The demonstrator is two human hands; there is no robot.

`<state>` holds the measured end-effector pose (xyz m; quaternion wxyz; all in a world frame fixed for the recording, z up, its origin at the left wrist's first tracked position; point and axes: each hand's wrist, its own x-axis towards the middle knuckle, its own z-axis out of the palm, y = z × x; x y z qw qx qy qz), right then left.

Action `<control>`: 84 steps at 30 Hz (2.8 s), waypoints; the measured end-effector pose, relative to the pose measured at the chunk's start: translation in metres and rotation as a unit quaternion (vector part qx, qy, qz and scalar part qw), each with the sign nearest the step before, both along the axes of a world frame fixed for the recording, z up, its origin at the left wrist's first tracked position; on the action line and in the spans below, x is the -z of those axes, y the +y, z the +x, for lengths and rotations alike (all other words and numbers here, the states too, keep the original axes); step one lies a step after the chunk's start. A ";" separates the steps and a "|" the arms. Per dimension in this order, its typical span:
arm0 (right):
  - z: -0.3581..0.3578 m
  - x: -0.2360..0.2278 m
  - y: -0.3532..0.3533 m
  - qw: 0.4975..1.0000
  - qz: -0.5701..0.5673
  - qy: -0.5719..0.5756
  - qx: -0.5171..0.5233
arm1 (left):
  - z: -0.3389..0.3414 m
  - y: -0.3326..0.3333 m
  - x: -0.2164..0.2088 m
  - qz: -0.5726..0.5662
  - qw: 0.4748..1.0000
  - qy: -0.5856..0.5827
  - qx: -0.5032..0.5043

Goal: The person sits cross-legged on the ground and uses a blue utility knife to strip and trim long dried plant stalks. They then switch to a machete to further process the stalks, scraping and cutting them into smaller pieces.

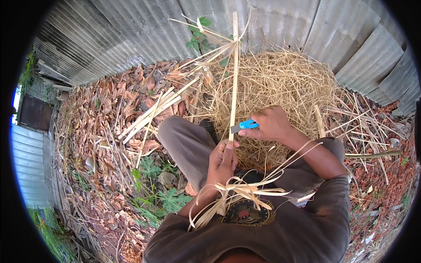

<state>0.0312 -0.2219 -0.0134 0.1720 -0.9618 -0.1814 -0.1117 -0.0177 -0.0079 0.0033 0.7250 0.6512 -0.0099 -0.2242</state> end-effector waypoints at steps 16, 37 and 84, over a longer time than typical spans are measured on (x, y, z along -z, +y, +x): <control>0.018 0.020 -0.008 0.986 -0.007 -0.162 -0.027 | -0.006 0.002 -0.006 0.168 0.972 -0.158 0.048; 0.080 0.003 -0.098 0.948 0.072 -0.009 0.310 | -0.037 0.016 -0.001 0.080 0.982 -0.119 0.125; 0.040 0.013 -0.032 0.994 0.017 -0.081 0.071 | -0.036 0.014 -0.011 -0.213 0.966 0.125 0.077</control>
